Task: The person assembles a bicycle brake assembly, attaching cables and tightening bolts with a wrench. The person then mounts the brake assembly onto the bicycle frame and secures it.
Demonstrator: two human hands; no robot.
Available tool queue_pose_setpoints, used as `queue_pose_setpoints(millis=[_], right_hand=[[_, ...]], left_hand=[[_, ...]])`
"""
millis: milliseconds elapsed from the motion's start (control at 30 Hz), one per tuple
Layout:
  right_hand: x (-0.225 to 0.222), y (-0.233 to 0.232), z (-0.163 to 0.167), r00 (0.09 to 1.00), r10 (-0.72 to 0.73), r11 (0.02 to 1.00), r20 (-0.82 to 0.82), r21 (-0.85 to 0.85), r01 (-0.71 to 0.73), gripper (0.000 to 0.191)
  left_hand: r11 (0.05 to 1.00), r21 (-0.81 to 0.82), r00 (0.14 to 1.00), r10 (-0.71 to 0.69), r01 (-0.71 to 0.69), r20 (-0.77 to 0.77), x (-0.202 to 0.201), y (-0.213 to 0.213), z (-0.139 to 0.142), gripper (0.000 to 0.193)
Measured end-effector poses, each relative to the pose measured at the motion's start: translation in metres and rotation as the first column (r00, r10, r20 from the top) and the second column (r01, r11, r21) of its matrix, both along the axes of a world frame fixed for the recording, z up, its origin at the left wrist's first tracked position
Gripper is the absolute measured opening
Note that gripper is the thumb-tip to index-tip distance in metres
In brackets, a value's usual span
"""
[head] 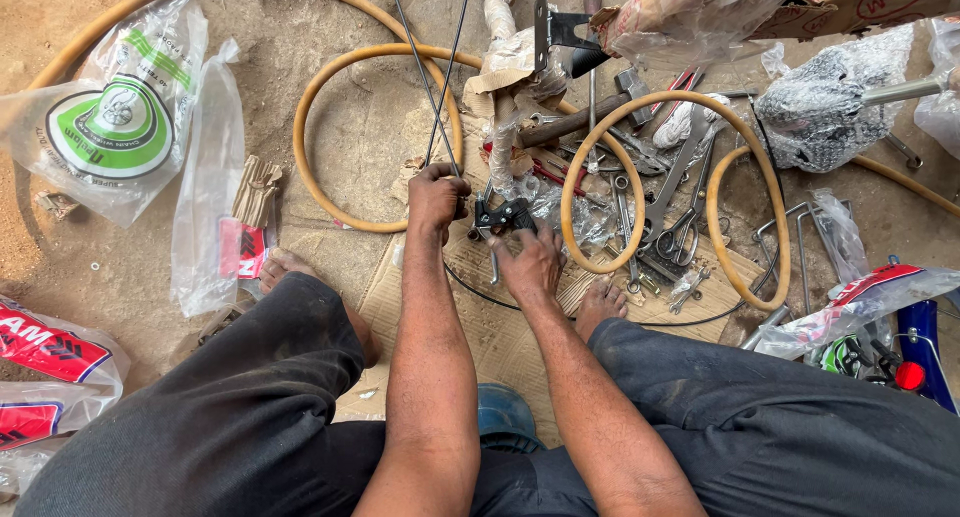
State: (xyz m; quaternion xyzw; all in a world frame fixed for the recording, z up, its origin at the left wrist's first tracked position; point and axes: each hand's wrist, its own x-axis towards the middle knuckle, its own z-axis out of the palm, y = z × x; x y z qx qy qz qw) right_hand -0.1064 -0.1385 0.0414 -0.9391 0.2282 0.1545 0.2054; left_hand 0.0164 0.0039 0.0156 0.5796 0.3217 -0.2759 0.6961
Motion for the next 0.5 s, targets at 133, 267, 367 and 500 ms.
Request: queue_pose_setpoints(millis=[133,267,367,500], right_hand=[[0.024,-0.001,-0.004,0.952,-0.285,0.908,0.114,0.351,0.23,0.02],[0.054,-0.008,-0.002,0.948,-0.318,0.734,0.034,0.641,0.223,0.023],[0.059,-0.008,0.003,0.952,-0.304,0.703,0.036,0.683,0.198,0.024],[0.063,-0.01,0.006,0.976,-0.207,0.819,-0.068,0.533,0.211,0.032]], left_hand=[[0.991,-0.095,0.995,-0.088,0.093,0.054,0.0,-0.005,0.001,0.027],[0.977,-0.161,0.99,-0.13,0.138,0.057,0.0,-0.015,0.002,0.02],[0.978,-0.123,0.985,-0.161,0.168,0.065,-0.001,-0.017,0.002,0.015],[0.983,0.063,0.978,-0.176,0.17,0.11,0.001,-0.018,0.002,0.014]])
